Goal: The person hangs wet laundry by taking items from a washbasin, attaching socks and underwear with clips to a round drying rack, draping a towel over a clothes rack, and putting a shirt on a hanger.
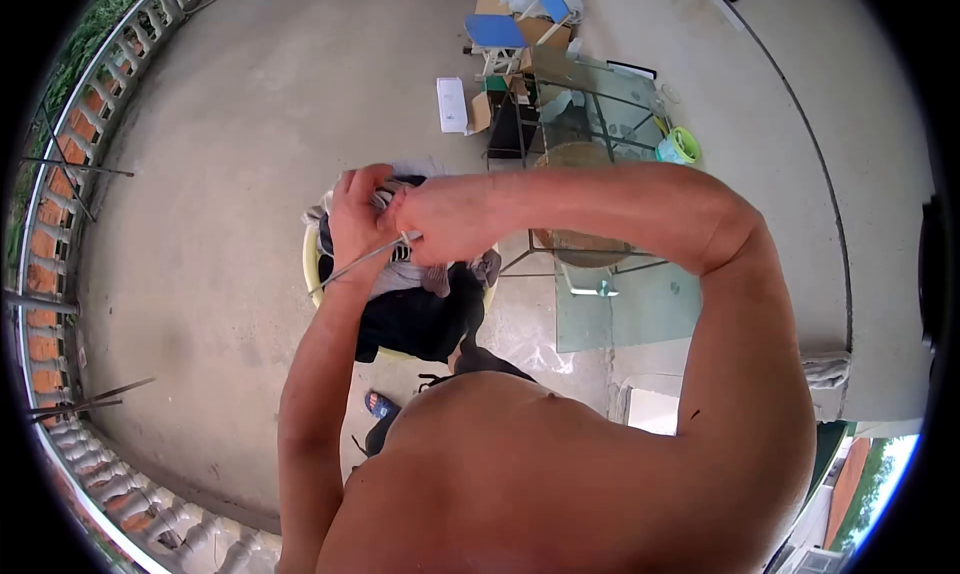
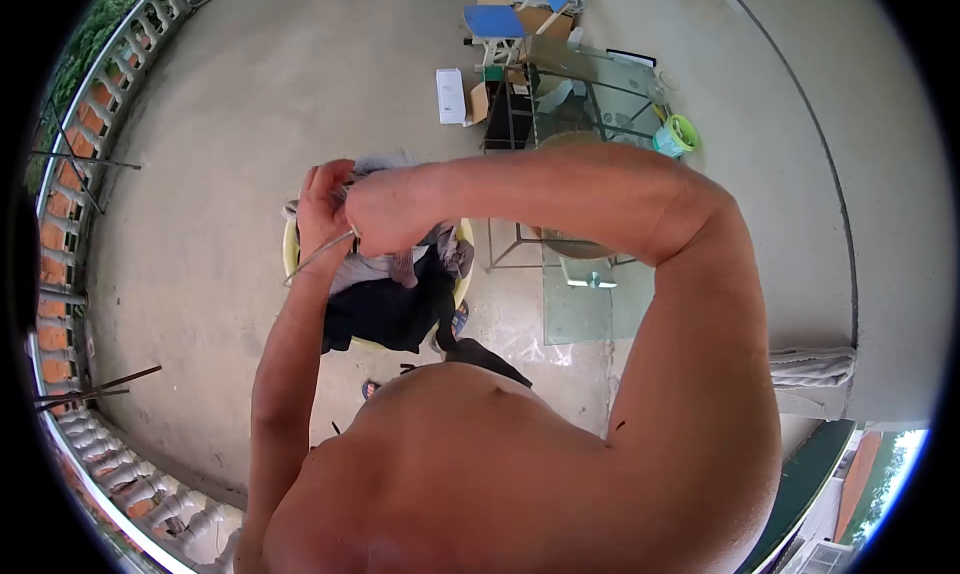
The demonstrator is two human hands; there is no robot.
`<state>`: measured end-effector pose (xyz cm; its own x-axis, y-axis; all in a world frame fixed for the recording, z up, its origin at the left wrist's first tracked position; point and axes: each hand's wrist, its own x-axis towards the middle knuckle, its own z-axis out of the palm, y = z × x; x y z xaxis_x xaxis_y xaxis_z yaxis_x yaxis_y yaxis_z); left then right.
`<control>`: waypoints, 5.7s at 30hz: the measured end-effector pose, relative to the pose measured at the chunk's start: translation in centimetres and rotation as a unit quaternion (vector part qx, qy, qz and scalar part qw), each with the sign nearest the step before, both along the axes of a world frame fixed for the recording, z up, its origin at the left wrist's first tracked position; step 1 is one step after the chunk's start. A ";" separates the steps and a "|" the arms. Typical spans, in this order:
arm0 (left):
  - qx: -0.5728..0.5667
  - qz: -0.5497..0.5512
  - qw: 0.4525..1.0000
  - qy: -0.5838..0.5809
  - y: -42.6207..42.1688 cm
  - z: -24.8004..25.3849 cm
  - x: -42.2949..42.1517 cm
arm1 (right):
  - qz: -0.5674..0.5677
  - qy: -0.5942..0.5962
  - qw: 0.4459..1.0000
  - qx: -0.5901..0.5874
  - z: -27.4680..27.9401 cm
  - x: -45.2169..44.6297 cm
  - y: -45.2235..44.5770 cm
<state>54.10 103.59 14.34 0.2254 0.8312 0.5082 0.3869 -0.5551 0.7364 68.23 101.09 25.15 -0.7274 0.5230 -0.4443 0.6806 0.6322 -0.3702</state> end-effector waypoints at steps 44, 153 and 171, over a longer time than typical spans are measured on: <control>-0.031 -0.633 0.772 0.058 21.0 -0.3 58.3 | -0.792 -0.221 0.462 0.333 -4.2 56.1 4.7; 0.035 -0.651 0.235 0.721 -63.4 -11.1 -3.6 | -0.744 -0.340 -0.558 0.141 -24.3 -80.5 -87.3; 0.036 -0.670 0.233 0.704 -76.9 -6.8 -14.3 | -0.805 -0.322 -0.484 0.116 -25.3 -83.4 -94.0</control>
<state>39.77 26.66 7.54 0.2427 -0.4635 -0.8522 -0.3393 -0.8636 0.3730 -15.13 7.13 -0.17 -0.1342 -0.9625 0.2358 -0.9299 0.0401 -0.3656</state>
